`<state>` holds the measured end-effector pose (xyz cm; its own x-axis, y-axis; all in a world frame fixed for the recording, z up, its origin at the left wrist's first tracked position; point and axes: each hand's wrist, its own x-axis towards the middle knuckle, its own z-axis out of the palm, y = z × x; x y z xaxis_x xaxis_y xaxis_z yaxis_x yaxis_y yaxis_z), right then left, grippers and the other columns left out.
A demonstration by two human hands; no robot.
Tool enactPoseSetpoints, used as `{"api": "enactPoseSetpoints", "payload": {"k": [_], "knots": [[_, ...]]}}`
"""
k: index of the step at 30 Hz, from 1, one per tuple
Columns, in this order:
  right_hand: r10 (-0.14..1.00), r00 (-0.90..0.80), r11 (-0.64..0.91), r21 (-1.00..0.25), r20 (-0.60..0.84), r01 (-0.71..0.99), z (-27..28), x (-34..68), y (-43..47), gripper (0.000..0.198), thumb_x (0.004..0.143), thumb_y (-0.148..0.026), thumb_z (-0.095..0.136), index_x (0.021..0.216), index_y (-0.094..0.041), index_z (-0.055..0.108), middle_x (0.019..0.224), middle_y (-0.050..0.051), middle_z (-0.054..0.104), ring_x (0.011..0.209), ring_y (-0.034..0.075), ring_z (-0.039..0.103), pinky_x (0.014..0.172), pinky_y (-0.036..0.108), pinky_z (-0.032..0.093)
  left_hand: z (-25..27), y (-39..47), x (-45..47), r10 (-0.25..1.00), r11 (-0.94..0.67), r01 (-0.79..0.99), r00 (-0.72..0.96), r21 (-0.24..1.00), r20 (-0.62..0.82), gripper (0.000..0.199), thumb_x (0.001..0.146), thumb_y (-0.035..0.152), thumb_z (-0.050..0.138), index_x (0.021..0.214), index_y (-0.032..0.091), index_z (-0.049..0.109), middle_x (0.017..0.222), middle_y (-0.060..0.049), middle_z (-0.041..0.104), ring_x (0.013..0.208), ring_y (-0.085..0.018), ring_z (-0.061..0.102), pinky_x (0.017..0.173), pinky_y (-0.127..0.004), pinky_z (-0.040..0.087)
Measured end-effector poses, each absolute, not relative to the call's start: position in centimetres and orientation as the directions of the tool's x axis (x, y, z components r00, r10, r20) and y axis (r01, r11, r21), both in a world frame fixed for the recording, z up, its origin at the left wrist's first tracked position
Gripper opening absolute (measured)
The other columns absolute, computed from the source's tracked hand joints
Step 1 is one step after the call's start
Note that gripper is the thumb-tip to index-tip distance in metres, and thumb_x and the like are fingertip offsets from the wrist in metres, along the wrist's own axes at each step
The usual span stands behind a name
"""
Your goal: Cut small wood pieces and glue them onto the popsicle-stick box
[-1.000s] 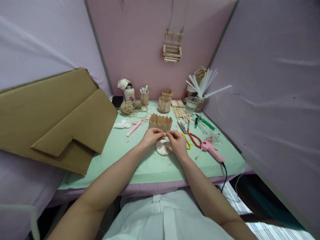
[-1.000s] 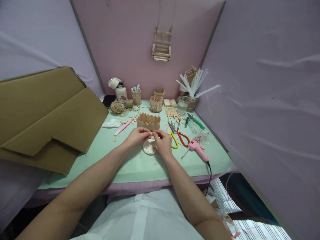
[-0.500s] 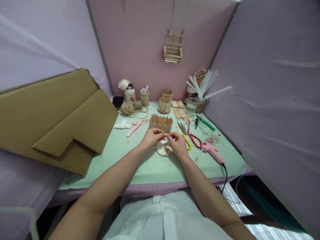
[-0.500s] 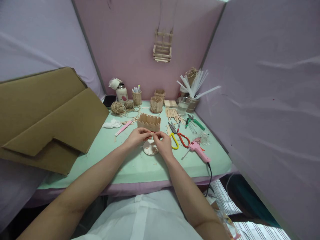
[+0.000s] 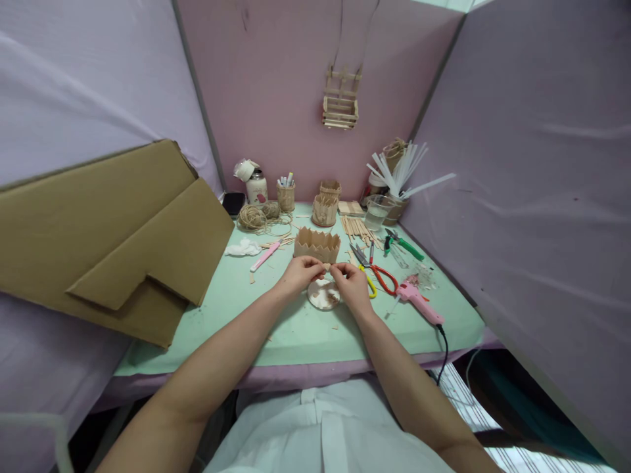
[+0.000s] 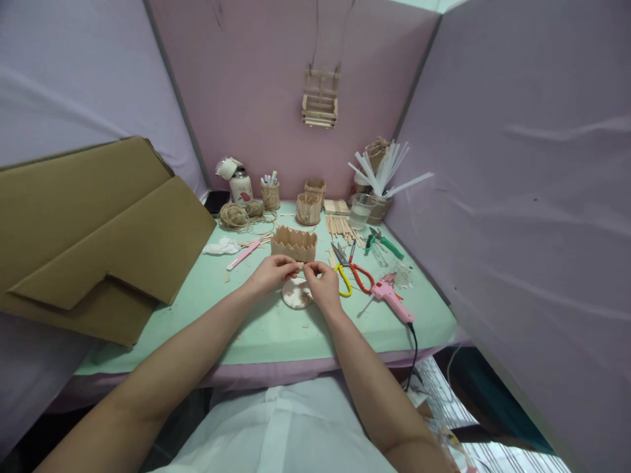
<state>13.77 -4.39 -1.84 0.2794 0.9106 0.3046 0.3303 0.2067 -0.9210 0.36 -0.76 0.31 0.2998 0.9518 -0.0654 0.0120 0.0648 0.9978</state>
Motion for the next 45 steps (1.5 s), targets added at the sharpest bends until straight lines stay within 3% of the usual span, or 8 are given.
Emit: {"api": "enactPoseSetpoints", "payload": {"k": [9, 22, 45], "knots": [[0.915, 0.281, 0.198, -0.93, 0.289, 0.311, -2.2, 13.8, -4.2, 0.023, 0.07, -0.038, 0.056, 0.066, -0.016, 0.063, 0.062, 0.001, 0.061, 0.058, 0.013, 0.05, 0.054, 0.024, 0.039, 0.9, -1.3, 0.5, 0.955, 0.038, 0.054, 0.292, 0.998, -0.053, 0.015, 0.065, 0.027, 0.064, 0.066, 0.012, 0.063, 0.056, -0.001, 0.056, 0.052, -0.009, 0.048, 0.052, -0.023, 0.035], [0.92, 0.278, 0.195, -0.937, 0.277, 0.289, -2.4, 13.8, -4.1, 0.025, 0.069, -0.041, 0.058, 0.063, -0.016, 0.06, 0.057, 0.0, 0.058, 0.054, 0.012, 0.048, 0.053, 0.024, 0.038, 0.2, -1.2, 0.9, 0.955, 0.085, -0.017, 0.285, 0.996, -0.076, 0.016, 0.064, 0.027, 0.065, 0.067, 0.012, 0.064, 0.058, -0.003, 0.059, 0.054, -0.01, 0.05, 0.053, -0.023, 0.037], [0.929, 0.278, 0.176, -0.952, 0.244, 0.25, -2.6, 14.0, -4.0, 0.014, 0.066, -0.029, 0.056, 0.058, -0.018, 0.056, 0.052, -0.004, 0.05, 0.051, 0.011, 0.042, 0.05, 0.023, 0.034, -0.4, -1.1, 1.1, 0.961, 0.018, 0.05, 0.274, 0.999, -0.031, 0.017, 0.065, 0.028, 0.063, 0.069, 0.012, 0.064, 0.058, -0.001, 0.059, 0.054, -0.01, 0.051, 0.053, -0.023, 0.036]]}}
